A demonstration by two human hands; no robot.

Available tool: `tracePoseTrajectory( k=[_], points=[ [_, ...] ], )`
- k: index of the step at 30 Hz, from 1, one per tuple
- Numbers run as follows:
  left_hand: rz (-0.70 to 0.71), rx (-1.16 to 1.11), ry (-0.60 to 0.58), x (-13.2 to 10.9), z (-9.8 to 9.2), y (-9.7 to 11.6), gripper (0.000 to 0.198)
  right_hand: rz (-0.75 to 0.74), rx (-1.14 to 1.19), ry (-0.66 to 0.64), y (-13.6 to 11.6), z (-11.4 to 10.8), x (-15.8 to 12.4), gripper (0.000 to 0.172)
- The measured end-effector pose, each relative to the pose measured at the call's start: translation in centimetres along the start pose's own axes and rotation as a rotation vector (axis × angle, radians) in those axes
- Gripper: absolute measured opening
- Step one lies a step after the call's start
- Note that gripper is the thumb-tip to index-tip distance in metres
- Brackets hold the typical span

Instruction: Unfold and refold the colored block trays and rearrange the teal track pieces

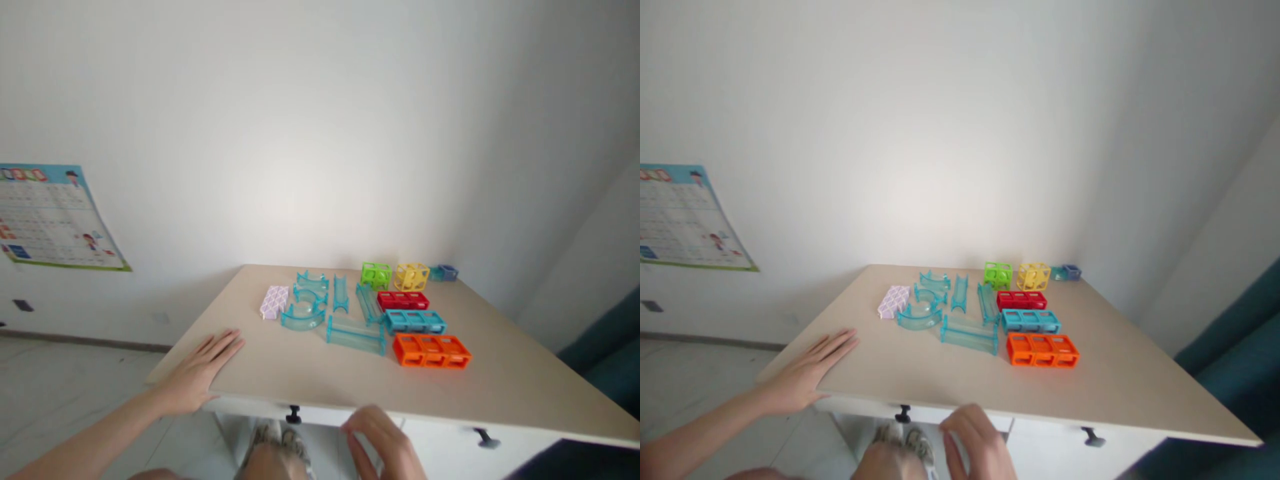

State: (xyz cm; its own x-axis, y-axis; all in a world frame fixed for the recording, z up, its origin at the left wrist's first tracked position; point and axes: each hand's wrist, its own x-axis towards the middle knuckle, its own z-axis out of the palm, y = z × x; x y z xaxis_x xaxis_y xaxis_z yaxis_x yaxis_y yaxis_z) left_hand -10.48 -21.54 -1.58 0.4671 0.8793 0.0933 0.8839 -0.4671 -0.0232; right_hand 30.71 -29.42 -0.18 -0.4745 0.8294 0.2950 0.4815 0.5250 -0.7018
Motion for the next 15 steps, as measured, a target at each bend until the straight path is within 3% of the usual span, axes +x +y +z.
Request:
tracePoseTrajectory(
  k=[3,5,8,11,15],
  points=[
    [0.031,-0.031,-0.057,0.3,-0.7,-0.2,0.105,-0.161,-0.198,0.160,1.3,-1.7,3.7,0.024],
    [0.036,-0.092,-0.115,1.0,-1.2,-0.7,0.103,-0.265,-0.318,0.101,1.6,-1.9,6.4,0.026],
    [-0.105,-0.196,-0.154,3.2,-1.2,-1.9,0.073,-0.399,-0.452,-0.104,1.6,-0.9,9.8,0.025],
    [-0.290,-0.303,-0.085,6.6,-0.5,-3.6,0.062,-0.480,-0.524,-0.243,1.4,1.2,12.6,0.016],
    [-0.470,-0.605,0.150,12.3,0.1,-6.0,0.068,-0.510,-0.533,-0.249,1.5,4.5,15.7,0.008]
  ],
)
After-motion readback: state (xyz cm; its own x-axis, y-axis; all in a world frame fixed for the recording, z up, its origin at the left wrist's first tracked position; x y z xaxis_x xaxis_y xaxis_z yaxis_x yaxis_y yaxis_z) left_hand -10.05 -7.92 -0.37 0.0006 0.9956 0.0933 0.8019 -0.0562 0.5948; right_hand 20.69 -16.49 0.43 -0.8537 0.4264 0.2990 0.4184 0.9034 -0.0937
